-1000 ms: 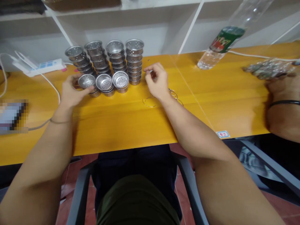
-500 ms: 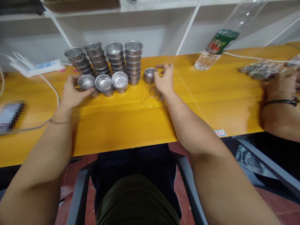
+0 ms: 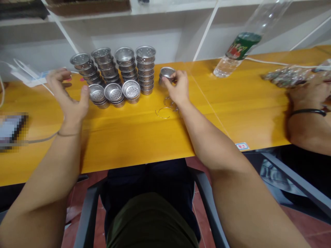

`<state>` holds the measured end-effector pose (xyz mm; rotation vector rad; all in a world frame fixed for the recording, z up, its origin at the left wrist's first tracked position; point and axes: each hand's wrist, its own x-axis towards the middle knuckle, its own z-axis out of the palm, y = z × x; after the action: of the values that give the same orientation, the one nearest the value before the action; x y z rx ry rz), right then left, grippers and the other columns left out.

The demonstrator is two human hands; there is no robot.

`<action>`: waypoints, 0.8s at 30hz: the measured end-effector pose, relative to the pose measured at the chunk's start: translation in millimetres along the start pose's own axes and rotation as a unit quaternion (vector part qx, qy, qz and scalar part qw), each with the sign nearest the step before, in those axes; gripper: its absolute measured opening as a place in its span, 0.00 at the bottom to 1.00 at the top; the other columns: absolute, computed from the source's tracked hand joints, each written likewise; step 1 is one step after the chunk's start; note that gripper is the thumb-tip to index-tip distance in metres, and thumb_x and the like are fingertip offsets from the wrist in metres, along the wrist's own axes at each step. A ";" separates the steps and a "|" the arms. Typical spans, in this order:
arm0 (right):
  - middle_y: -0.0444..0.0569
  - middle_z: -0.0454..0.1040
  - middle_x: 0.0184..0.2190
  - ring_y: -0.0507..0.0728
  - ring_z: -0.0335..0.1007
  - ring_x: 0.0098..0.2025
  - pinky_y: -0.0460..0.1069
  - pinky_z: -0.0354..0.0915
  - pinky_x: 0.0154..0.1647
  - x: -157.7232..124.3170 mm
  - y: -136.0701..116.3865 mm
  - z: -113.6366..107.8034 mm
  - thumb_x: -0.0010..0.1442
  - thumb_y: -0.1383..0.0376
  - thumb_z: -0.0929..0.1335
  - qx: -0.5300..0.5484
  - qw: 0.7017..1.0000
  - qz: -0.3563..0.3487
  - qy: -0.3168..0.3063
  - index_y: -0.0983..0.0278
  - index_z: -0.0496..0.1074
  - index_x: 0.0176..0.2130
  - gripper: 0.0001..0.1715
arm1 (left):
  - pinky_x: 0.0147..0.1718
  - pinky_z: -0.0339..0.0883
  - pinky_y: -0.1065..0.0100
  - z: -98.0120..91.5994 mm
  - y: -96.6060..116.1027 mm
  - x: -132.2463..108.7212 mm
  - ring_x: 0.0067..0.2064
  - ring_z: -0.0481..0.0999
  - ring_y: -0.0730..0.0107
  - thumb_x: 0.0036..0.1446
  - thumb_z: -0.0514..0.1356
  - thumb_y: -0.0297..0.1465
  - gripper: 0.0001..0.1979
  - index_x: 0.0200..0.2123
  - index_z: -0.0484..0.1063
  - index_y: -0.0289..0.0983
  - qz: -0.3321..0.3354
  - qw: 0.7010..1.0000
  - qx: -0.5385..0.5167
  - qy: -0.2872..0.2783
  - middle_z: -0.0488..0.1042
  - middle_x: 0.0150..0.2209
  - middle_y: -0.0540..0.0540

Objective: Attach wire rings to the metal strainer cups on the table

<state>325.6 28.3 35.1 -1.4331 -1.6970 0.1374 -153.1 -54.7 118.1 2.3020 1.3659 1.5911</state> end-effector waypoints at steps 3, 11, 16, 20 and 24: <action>0.55 0.84 0.69 0.78 0.72 0.78 0.76 0.72 0.82 -7.8 -25.6 -13.6 0.82 0.28 0.76 0.058 0.995 -0.025 0.082 0.44 0.82 0.61 0.30 | 0.83 0.66 0.17 9.0 12.5 -6.9 0.95 0.60 0.30 0.70 0.67 0.79 0.48 0.71 0.76 0.48 0.072 0.994 0.005 0.079 0.80 0.80 0.42; 0.58 0.83 0.66 0.82 0.77 0.76 0.86 0.71 0.84 -72.0 -125.5 -7.2 0.66 0.26 0.85 0.240 0.943 -0.229 -0.016 0.53 0.78 0.41 0.39 | 0.82 0.82 0.27 71.7 57.2 -42.5 0.84 0.82 0.30 0.61 0.78 0.81 0.69 0.89 0.58 0.53 0.154 0.979 -0.094 -0.094 0.75 0.85 0.34; 0.55 0.84 0.65 0.79 0.81 0.74 0.82 0.72 0.85 -85.5 -147.6 -0.5 0.65 0.34 0.90 0.296 0.918 -0.243 -0.098 0.53 0.80 0.40 0.34 | 0.78 0.87 0.36 78.9 54.4 -57.4 0.78 0.89 0.30 0.65 0.83 0.71 0.57 0.82 0.72 0.47 0.058 0.980 -0.105 -0.157 0.87 0.76 0.34; 0.55 0.86 0.64 0.77 0.82 0.71 0.81 0.73 0.85 -79.8 -146.2 -3.4 0.64 0.33 0.91 0.320 0.914 -0.226 -0.107 0.53 0.79 0.37 0.36 | 0.75 0.88 0.41 81.6 54.2 -59.9 0.74 0.91 0.33 0.66 0.85 0.67 0.55 0.81 0.74 0.43 0.042 0.978 -0.132 -0.156 0.89 0.73 0.34; 0.55 0.87 0.63 0.75 0.83 0.69 0.79 0.75 0.82 -78.2 -147.4 -1.8 0.63 0.30 0.90 0.341 0.912 -0.196 -0.118 0.55 0.77 0.35 0.40 | 0.70 0.90 0.43 88.7 59.8 -61.8 0.69 0.93 0.36 0.68 0.83 0.68 0.53 0.79 0.74 0.42 0.022 0.975 -0.161 -0.154 0.90 0.68 0.35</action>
<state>213.0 -86.3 80.3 -0.5608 -1.8384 0.6326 -52.9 -94.5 57.8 2.2686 0.9186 1.2809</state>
